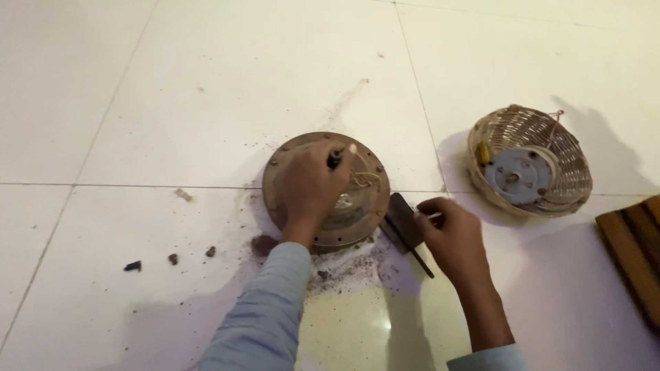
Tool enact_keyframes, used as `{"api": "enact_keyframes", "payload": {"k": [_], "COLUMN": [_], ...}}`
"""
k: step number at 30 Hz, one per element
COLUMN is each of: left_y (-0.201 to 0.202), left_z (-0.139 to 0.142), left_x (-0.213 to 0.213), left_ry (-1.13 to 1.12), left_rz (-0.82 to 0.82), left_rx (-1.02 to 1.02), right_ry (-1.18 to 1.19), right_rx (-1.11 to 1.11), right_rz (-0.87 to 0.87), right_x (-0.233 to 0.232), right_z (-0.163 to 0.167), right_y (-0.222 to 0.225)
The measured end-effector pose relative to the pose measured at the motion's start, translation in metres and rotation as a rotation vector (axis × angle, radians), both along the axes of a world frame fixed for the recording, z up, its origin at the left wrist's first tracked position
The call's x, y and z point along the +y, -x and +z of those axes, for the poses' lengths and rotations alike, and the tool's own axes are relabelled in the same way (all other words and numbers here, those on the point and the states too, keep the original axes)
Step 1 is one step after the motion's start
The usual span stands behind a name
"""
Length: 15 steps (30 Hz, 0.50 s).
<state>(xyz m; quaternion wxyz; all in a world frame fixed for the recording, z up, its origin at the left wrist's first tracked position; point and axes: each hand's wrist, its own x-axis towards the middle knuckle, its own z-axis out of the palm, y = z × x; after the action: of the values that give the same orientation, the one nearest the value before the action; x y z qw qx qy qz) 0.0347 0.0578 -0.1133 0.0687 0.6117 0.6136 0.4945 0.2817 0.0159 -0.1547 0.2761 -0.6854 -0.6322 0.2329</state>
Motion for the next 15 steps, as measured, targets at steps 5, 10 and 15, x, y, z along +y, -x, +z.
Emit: {"api": "enact_keyframes", "payload": {"k": [5,10,15], "left_y": [0.001,0.001,0.0], "left_z": [0.001,-0.001,0.001], "left_x": [-0.001,-0.002,-0.003], "left_ry": [0.092,-0.036,0.033], "left_rz": [-0.062,-0.024,-0.051], "left_rx": [-0.068,0.004,-0.067], "right_ry": [-0.02,0.329,0.526], "right_rx": [-0.425,-0.162,0.465], "right_rz": [0.137,0.044,-0.077], "right_x": [-0.002,0.003,0.002], "right_z": [-0.01,-0.017,0.011], "right_y": [0.049,0.034,0.005]}}
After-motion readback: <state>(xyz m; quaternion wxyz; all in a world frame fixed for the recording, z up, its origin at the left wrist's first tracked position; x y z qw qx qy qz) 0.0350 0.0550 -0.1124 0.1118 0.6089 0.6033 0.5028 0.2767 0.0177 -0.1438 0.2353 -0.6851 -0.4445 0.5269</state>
